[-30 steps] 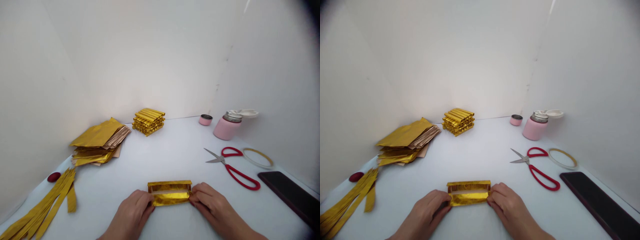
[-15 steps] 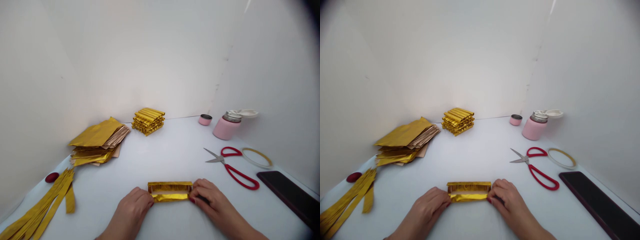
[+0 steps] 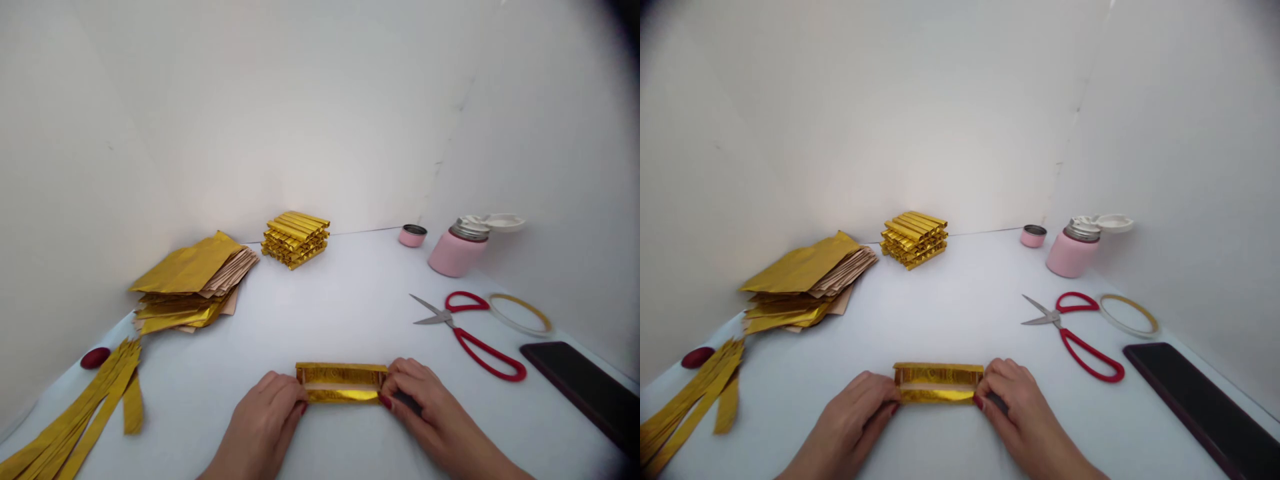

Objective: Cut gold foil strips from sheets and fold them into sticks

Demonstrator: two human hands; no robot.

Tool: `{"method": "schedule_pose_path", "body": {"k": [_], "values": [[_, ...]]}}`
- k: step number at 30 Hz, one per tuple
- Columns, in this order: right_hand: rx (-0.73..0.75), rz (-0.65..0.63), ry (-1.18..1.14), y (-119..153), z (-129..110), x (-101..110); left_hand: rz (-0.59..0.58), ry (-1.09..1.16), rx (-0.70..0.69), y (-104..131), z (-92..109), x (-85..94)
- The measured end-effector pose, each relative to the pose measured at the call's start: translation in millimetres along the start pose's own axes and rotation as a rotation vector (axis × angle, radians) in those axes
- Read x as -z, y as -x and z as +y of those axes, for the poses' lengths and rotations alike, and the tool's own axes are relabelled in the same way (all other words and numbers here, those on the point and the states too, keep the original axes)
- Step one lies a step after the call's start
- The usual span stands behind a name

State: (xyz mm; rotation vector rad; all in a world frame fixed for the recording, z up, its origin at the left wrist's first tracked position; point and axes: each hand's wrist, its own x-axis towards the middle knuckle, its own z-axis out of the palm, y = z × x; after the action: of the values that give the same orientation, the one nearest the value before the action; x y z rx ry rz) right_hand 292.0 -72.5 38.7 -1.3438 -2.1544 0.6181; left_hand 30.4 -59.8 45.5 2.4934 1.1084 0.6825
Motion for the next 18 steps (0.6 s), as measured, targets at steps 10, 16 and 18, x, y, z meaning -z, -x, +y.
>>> {"method": "schedule_pose_path", "body": {"k": [10, 16, 18], "values": [[-0.012, -0.006, -0.006, 0, 4, 0, -0.026, -0.112, -0.07, -16, 9, -9.1], [-0.052, 0.032, -0.012, 0, 3, 1, -0.007, -0.043, -0.015, -4, 4, -4.4], [-0.053, 0.036, -0.012, 0, 4, 0, 0.024, 0.016, 0.084, 2, 0, -1.6]]}}
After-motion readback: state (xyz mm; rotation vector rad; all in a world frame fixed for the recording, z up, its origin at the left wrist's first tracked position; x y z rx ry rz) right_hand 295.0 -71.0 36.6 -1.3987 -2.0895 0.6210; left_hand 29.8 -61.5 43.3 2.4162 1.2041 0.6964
